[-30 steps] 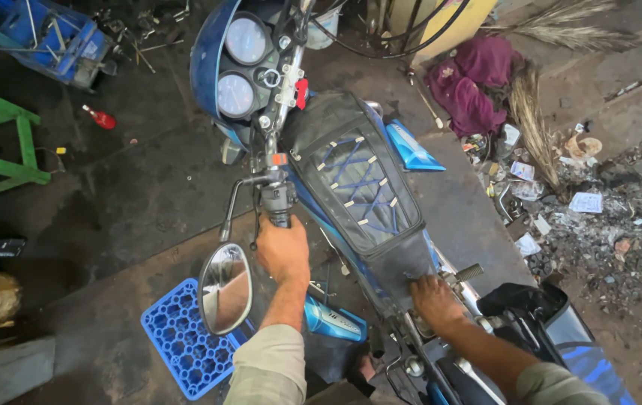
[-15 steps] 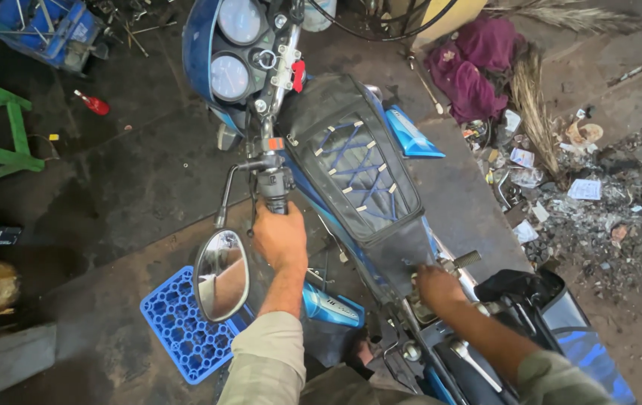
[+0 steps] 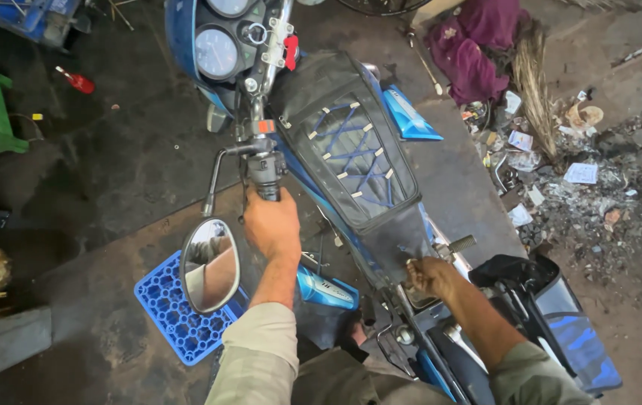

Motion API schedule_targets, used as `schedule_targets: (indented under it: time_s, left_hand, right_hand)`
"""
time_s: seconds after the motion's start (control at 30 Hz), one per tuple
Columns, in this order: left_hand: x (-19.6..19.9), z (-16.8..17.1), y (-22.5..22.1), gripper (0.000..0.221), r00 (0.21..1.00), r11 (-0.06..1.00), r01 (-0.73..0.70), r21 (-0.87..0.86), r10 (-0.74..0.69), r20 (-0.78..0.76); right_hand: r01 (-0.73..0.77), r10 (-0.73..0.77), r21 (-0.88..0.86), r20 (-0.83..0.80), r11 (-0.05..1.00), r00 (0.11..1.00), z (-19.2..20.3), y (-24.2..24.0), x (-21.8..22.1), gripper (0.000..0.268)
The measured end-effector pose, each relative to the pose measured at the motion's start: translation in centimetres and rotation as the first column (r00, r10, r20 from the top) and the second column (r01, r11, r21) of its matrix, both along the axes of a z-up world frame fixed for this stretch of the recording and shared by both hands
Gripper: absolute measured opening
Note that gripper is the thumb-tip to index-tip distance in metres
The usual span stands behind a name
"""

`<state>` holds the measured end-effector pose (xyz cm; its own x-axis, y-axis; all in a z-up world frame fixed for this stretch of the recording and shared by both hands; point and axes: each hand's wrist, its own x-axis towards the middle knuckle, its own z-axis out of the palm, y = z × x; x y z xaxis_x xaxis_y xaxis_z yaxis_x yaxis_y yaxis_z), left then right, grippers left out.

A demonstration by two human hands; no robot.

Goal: Repairing and reassembling components of a blue motorcycle in a workshop.

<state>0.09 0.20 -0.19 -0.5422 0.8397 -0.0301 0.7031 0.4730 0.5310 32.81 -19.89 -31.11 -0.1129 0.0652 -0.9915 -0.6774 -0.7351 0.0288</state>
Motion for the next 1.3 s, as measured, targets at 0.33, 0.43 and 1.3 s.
schedule_targets:
  time_s: [0.33, 0.43, 1.3]
  left_hand:
    - [-0.1, 0.0, 0.0, 0.048, 1.000, 1.000, 0.005, -0.005, -0.005, -0.011]
    - [-0.1, 0.0, 0.0, 0.050, 1.000, 1.000, -0.002, -0.012, 0.002, -0.006]
    - [-11.3, 0.8, 6.3, 0.041, 0.941, 0.943, 0.328, -0.060, -0.331, -0.067]
  right_hand:
    - [-0.394, 0.390, 0.017, 0.103, 0.919, 0.915, -2.7, 1.2, 0.1, 0.025]
    - [-0.634, 0.620, -0.078, 0.336, 0.769, 0.710, 0.6, 2.0, -0.7, 0.015]
    - [-0.667, 0.663, -0.036, 0.157, 0.744, 0.732, 0.3, 3.2, 0.3, 0.033]
